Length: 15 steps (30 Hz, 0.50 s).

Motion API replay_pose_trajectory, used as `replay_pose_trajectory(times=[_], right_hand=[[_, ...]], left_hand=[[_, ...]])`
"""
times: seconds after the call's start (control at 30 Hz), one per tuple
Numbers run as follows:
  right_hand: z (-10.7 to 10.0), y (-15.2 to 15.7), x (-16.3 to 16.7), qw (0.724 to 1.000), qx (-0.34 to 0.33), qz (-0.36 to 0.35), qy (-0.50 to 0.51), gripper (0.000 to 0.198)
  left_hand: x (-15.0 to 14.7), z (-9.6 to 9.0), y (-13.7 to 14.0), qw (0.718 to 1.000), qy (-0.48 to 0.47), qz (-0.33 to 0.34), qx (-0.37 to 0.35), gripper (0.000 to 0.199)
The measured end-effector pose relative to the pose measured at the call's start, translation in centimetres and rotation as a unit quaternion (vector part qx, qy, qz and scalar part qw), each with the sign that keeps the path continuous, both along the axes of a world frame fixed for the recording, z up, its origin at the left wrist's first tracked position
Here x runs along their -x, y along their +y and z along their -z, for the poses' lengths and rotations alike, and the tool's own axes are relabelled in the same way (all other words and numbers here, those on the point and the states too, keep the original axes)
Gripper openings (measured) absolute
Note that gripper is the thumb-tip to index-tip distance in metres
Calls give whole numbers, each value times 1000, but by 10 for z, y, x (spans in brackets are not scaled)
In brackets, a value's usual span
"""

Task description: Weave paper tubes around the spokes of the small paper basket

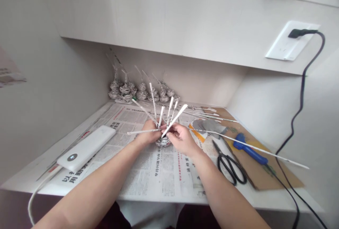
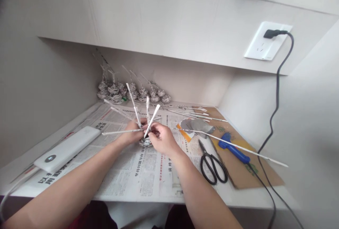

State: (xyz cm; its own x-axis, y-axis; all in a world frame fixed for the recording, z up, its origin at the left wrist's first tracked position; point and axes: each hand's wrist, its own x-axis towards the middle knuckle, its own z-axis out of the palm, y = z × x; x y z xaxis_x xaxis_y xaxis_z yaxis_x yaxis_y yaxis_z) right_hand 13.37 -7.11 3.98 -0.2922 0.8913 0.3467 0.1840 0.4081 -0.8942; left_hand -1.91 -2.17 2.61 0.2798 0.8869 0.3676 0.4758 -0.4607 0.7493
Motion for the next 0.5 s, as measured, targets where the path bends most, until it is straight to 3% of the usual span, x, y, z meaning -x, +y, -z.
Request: replay_pose_trajectory(times=[0.13, 0.33, 0.5], right_hand=[[2, 0, -2, 999, -44, 3, -19, 29], [5, 4, -4, 979, -90, 133, -128, 21], [9, 8, -5, 962, -85, 174, -192, 15]], left_hand=[[-3, -1, -1, 999, 12, -36, 7, 2], [-5, -1, -2, 999, 14, -32, 32, 6], [-5, 3, -1, 1000, -13, -3, 24, 5]])
